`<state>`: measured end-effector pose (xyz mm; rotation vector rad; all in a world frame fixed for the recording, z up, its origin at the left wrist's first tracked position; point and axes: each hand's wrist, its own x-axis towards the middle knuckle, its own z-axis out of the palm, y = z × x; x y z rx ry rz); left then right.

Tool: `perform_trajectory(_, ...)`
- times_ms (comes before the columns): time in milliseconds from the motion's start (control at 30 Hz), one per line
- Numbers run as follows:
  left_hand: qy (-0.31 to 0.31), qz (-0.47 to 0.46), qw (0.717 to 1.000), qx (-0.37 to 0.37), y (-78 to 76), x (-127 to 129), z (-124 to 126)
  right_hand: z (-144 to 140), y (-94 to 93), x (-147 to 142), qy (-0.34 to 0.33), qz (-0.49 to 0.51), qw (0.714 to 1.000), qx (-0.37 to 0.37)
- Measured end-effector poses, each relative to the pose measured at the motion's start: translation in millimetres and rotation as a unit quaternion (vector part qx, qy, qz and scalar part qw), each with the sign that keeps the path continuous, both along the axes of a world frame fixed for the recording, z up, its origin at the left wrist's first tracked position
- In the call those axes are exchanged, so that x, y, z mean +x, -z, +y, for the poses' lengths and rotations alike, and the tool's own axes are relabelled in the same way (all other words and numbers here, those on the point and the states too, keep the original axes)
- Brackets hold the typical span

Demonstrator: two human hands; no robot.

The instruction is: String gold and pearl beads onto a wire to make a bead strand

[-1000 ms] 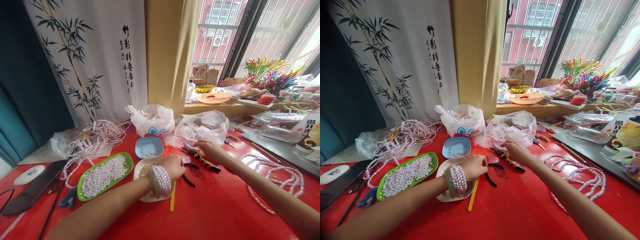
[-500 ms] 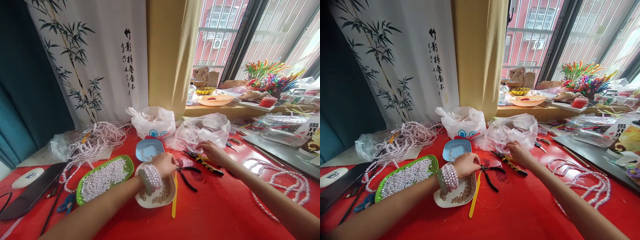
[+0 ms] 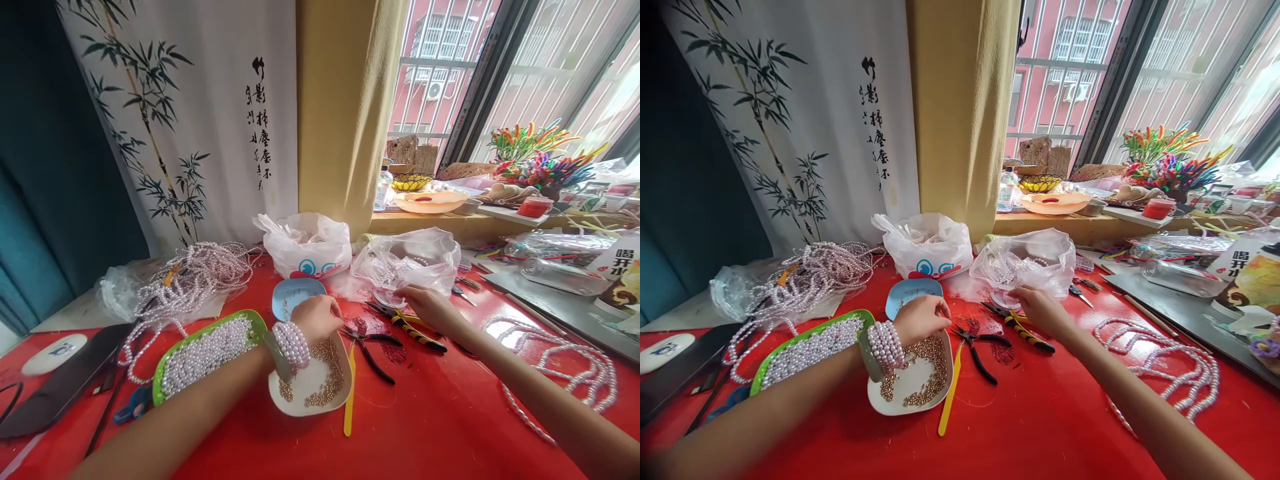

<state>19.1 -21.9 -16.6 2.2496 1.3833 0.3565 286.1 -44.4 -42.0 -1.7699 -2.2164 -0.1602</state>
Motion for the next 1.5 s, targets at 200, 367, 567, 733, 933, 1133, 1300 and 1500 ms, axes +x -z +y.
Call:
perform_trajectory(200,-0.022,-0.022,1.000,-0.003,-7.6,-26.1,15.4,-5.4,4.0,-11.4,-0.050,-0.016,0.998,-0.035)
perform_trajectory(367,-0.037,-0.045,0.998,-0.010,-11.1,-63.5,33.6,-2.2,4.0,11.1,-0.037,-0.029,0.998,-0.041)
perform_trajectory(567,-0.049,-0.066,0.997,-0.012,-5.9,-87.5,41.7,3.1,1.3,0.2,0.001,-0.044,0.999,-0.002)
perform_trajectory(733,-0.056,-0.078,0.995,-0.017,-1.6,-93.5,40.2,3.2,7.9,-11.9,-0.040,-0.057,0.997,-0.026)
perform_trajectory(933,-0.061,-0.091,0.994,-0.022,-3.2,-100.1,40.8,1.2,4.6,4.5,-0.018,-0.069,0.997,-0.022)
perform_trajectory(1133,-0.059,-0.098,0.993,-0.028,-4.0,-98.4,43.4,-3.2,9.9,-5.4,-0.052,-0.066,0.996,-0.026)
perform_trajectory(1300,-0.054,-0.104,0.992,-0.037,-2.8,-99.0,45.3,-4.4,8.0,8.6,-0.021,-0.068,0.997,-0.019)
perform_trajectory(1500,-0.052,-0.103,0.992,-0.045,-6.7,-102.8,47.2,-4.8,12.7,-6.4,-0.038,-0.056,0.998,-0.013)
